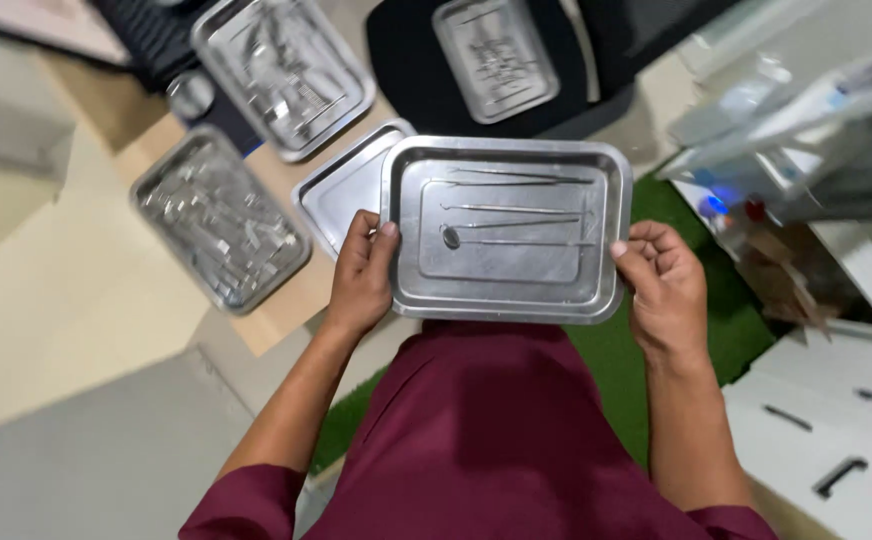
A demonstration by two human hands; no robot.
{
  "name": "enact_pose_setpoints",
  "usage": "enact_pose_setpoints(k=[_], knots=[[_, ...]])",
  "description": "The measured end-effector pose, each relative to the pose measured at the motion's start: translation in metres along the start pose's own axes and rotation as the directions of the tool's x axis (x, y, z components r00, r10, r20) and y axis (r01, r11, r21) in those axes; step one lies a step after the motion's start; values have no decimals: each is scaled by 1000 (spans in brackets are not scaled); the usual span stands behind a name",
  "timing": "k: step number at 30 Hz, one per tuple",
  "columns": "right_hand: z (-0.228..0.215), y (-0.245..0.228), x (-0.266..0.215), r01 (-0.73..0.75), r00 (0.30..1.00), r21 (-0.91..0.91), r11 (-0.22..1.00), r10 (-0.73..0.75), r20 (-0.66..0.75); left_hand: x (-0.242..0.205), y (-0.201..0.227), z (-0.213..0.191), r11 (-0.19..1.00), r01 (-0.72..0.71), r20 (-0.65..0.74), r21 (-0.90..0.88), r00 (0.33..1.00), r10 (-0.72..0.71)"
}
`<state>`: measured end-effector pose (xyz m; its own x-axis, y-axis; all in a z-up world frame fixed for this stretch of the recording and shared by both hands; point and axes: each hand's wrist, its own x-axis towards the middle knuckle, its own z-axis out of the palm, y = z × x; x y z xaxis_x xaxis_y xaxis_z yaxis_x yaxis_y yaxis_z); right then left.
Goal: Sorting dental instruments onto metal trays and placing them into a sterilization unit.
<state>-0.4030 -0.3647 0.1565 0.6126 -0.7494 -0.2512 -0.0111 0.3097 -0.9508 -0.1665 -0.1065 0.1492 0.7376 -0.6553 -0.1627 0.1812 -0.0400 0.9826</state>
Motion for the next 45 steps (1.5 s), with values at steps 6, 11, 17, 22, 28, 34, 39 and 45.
enact_pose_setpoints(k=[6,11,17,22,28,34,39,45], knots=[[-64,-20,-68,109,982,142,984,-84,-169,5,16,70,991,-22,178,134,984,-2],[-126,-23,-110,221,953,208,953,-165,-254,2,9,142,987,-94,293,130,955,52],[-228,-43,-156,239,933,193,952,-171,-316,-24,-10,264,1000,-21,428,16,904,12],[-331,-44,-195,258,910,188,948,-173,-377,-58,-31,368,998,32,489,49,871,-52],[-412,-80,-227,272,835,166,948,-147,-530,-72,-37,490,982,109,490,151,855,-170],[-489,-85,-206,248,803,74,966,-162,-573,-31,-68,574,998,12,558,65,828,-46],[-544,-96,-137,234,770,-103,967,-249,-588,35,-62,650,963,-173,536,206,844,37],[-613,-99,-16,305,720,-220,926,-376,-584,122,-65,753,952,-154,475,264,880,11]])
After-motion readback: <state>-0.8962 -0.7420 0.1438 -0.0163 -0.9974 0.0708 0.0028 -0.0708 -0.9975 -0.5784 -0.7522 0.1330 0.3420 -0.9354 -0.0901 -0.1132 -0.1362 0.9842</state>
